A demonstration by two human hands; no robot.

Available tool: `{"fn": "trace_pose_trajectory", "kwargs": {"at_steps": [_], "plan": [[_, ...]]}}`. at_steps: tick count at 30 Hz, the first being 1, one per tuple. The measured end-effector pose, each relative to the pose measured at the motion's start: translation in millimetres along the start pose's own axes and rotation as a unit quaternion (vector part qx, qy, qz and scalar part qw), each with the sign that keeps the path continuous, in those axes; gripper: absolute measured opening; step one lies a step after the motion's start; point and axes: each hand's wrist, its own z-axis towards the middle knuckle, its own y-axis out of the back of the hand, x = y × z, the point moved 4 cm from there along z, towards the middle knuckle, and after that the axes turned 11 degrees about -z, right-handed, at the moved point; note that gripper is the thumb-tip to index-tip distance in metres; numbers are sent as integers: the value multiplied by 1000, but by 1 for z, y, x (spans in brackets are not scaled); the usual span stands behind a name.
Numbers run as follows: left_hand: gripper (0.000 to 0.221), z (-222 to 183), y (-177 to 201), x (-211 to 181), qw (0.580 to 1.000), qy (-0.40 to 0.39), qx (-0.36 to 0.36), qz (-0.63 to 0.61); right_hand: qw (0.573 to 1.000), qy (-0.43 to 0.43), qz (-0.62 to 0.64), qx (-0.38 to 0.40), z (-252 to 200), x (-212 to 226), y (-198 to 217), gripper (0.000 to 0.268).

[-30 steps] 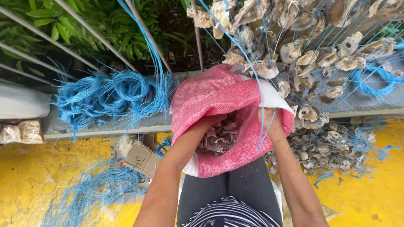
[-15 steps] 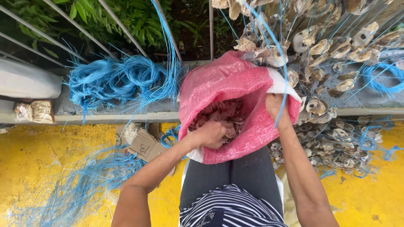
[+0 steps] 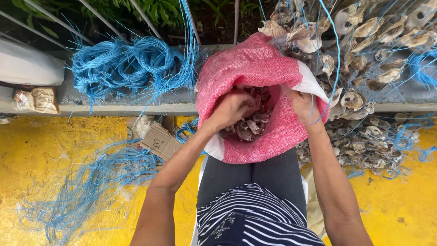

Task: Threading oyster shells onto plastic strings for aquaculture.

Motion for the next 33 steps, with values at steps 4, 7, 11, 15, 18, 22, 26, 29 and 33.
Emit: {"fn": "trace_pose_trajectory", "kwargs": {"at_steps": [4,7,11,15,18,22,26,29,33], "plan": [[35,12,-70,70,953,-223,30,204,905,-196,374,57,2,32,10,31],[28,18,-101,91,923,-174,103,328,905,-198,371,62,-10,29,5,32],[21,4,-71,26,956,-80,134,248,931,-152,327,57,-20,40,19,37],[34,2,-54,53,997,14,74,-13,936,-139,320,53,-28,67,56,40],[45,-8,-49,68,857,-7,53,-513,934,-154,321,38,-40,72,66,40],[48,-23,-45,52,783,5,37,-622,905,-166,391,-2,-55,83,80,37],[36,-20,-60,73,740,-22,-8,-672,889,-185,419,-12,-70,97,87,37],[30,-22,-61,62,726,-20,-60,-684,885,-190,425,-9,-82,101,85,36],[34,-33,-58,36,783,-58,-108,-610,875,-194,443,-21,-90,105,82,36]]}}
